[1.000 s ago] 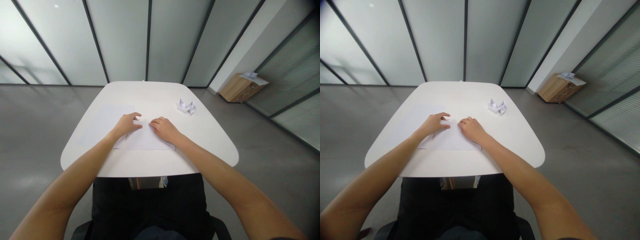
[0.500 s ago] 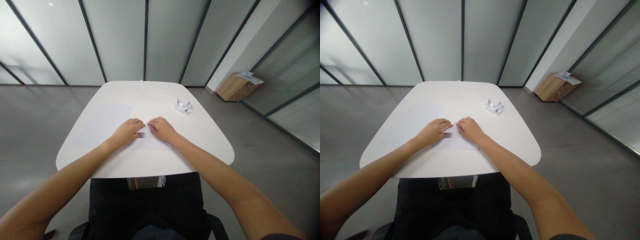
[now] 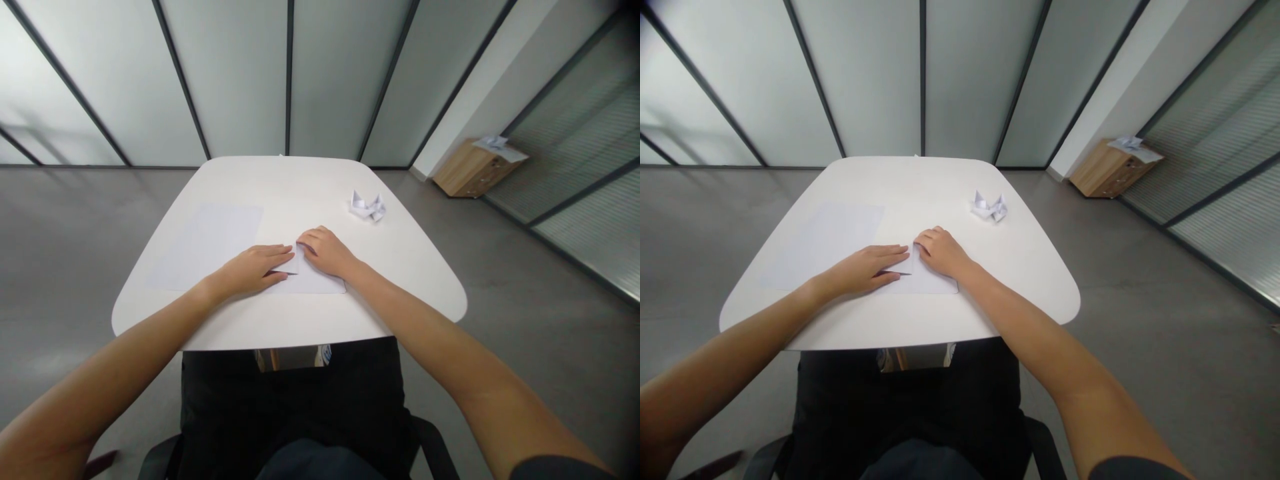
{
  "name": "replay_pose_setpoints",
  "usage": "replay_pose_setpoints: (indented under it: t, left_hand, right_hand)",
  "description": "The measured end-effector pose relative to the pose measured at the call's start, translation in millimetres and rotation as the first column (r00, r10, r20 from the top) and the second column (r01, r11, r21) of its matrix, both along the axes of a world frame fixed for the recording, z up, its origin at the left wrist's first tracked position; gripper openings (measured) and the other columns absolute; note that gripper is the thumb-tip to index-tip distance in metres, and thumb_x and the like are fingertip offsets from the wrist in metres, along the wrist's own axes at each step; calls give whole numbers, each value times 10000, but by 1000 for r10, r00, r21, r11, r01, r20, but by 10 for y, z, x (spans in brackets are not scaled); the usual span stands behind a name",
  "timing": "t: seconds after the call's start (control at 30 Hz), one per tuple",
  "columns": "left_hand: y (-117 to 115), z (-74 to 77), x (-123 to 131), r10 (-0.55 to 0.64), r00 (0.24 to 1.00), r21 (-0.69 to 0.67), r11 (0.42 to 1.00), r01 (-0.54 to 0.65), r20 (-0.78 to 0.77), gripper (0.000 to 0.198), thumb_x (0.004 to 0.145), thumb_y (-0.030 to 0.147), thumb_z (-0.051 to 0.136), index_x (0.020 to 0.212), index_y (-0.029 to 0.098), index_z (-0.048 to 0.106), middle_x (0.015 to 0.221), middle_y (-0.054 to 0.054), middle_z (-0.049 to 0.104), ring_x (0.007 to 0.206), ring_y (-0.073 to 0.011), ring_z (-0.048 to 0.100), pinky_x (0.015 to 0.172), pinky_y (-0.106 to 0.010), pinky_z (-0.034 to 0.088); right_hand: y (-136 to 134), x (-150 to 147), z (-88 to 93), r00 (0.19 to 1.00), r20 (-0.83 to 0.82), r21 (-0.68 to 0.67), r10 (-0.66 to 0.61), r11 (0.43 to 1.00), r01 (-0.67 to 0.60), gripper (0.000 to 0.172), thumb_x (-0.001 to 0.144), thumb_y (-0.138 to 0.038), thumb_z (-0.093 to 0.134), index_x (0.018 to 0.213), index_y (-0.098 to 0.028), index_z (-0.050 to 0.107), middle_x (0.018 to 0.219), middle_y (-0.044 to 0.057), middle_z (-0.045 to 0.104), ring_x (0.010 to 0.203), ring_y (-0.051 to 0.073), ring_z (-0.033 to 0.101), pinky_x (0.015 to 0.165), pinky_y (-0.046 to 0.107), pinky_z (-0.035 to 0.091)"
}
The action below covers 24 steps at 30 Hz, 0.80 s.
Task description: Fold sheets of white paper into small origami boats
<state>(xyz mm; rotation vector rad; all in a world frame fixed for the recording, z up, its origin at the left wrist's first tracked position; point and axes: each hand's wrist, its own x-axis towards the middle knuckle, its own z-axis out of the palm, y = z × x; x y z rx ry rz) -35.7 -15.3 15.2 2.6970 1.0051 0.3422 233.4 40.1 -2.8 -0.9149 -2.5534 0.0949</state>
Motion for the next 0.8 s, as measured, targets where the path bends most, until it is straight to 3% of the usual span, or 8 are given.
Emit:
replay_pose_setpoints:
  t: [0.17,0.37,0.67,0.8]
  left_hand:
    - [36,32,-52,-52,999,-25,998,52,-12,580,1076,511,485,1605,273,473,1683,-64,414,1551,-235,412,1301,-422,288]
    - [43,12,-50,-46,998,-38,998,48,49,511,1057,442,548,1550,307,544,1660,-48,453,1532,-236,445,1298,-451,312]
    - [60,-18,-45,-51,998,-6,999,52,43,510,1049,439,553,1538,293,563,1647,-57,475,1522,-244,456,1293,-457,315]
    - [65,-32,-33,-53,998,9,999,52,40,505,1044,435,560,1529,295,574,1630,-62,500,1506,-257,477,1282,-476,332]
  right_hand:
    - [19,11,-34,1000,3,-16,-26,1000,27,322,1005,-174,534,1258,-172,732,1269,122,740,1183,279,616,1054,438,428]
    - [52,49,-32,1000,-2,-27,-22,999,22,344,1021,-195,527,1300,-199,730,1298,109,733,1177,271,611,1054,435,429]
    - [111,83,-41,1000,7,-45,-21,999,21,507,1001,-97,480,1463,-229,641,1348,87,713,1175,258,603,1051,427,433]
    - [97,88,-29,999,42,-34,-29,999,31,521,996,-79,486,1425,-300,683,1323,72,709,1157,262,583,1030,430,435]
